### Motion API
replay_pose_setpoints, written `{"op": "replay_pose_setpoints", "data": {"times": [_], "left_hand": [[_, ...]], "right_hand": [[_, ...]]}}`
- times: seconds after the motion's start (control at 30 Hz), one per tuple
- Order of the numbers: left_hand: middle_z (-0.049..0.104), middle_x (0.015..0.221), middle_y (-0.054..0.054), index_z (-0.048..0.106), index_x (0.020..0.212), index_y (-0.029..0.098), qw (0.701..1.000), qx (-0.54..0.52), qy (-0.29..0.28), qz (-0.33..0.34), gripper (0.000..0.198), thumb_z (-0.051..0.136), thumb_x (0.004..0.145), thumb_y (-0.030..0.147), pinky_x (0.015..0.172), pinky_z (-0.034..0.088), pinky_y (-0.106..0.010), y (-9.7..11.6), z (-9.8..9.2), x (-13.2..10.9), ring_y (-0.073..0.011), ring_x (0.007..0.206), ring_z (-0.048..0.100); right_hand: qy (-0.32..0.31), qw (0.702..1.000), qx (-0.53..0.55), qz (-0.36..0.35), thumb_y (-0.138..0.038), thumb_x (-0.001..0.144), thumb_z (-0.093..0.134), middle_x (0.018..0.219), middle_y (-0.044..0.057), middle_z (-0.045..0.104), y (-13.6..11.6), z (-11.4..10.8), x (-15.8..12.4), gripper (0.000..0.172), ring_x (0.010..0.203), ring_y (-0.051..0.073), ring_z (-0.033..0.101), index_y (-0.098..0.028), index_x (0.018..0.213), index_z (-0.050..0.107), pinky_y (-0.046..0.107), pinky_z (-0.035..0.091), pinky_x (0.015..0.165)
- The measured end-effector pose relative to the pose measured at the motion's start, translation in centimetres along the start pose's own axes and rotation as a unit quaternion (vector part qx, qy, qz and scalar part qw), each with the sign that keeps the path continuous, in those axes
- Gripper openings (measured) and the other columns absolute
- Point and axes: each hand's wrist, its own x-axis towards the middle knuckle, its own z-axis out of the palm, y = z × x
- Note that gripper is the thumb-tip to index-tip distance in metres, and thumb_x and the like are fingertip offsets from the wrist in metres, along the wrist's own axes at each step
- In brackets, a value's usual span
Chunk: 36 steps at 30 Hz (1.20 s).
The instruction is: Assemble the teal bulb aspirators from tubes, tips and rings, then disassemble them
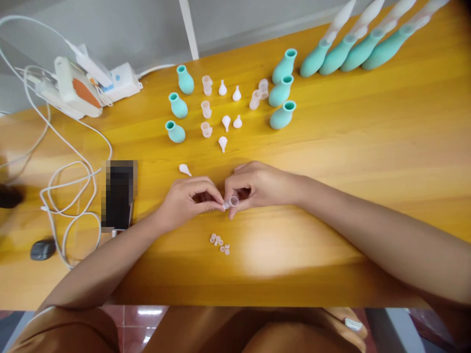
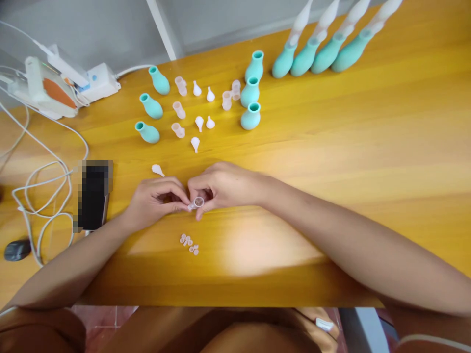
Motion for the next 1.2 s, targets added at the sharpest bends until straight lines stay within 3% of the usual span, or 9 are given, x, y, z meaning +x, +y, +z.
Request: {"op": "replay_pose_setpoints", "data": {"times": [0.2,0.57,0.83,1.03,1.2], "left_hand": [[0.080,0.089,-0.005,0.083,0.093,0.021,0.999,-0.007,-0.033,-0.001,0.017,0.088,0.093,0.037,0.063,0.053,-0.023,0.2,-0.3,0.1,-0.0131,0.072,0.071],[0.078,0.083,-0.001,0.076,0.086,0.018,0.991,-0.008,-0.101,-0.090,0.010,0.085,0.089,0.022,0.065,0.057,-0.022,1.8,-0.6,0.3,-0.0123,0.069,0.072],[0.078,0.081,-0.001,0.076,0.082,0.018,0.986,-0.008,-0.112,-0.124,0.017,0.086,0.088,0.031,0.063,0.055,-0.023,2.4,-0.6,0.4,-0.0131,0.069,0.071],[0.076,0.083,-0.001,0.075,0.083,0.018,0.987,0.009,-0.108,-0.118,0.016,0.086,0.089,0.028,0.065,0.054,-0.024,2.5,-0.5,0.2,-0.0135,0.071,0.070],[0.076,0.084,-0.002,0.074,0.088,0.017,0.990,-0.029,-0.115,-0.070,0.018,0.085,0.092,0.030,0.067,0.056,-0.023,1.4,-0.8,0.2,-0.0123,0.071,0.070]], "right_hand": [[0.007,0.999,-0.024,-0.021,-0.050,0.097,0.084,0.075,-0.003,0.075,0.3,0.2,0.0,0.031,0.067,0.011,0.063,-0.021,0.091,0.077,0.024,0.037,0.066],[-0.007,0.988,-0.115,-0.101,-0.045,0.110,0.068,0.081,-0.001,0.076,-0.2,0.8,0.1,0.031,0.069,0.012,0.063,-0.021,0.089,0.070,0.028,0.041,0.075],[-0.003,0.982,-0.139,-0.131,-0.040,0.112,0.065,0.082,0.000,0.075,-0.4,0.9,0.1,0.027,0.071,0.013,0.064,-0.020,0.094,0.069,0.028,0.040,0.074],[0.000,0.982,-0.140,-0.128,-0.040,0.114,0.061,0.081,0.000,0.075,-0.5,1.0,0.1,0.031,0.069,0.012,0.063,-0.020,0.091,0.069,0.028,0.040,0.074],[0.010,0.991,-0.077,-0.106,-0.042,0.107,0.073,0.077,-0.002,0.075,-0.3,0.9,0.2,0.027,0.067,0.011,0.063,-0.019,0.091,0.073,0.025,0.042,0.072]]}}
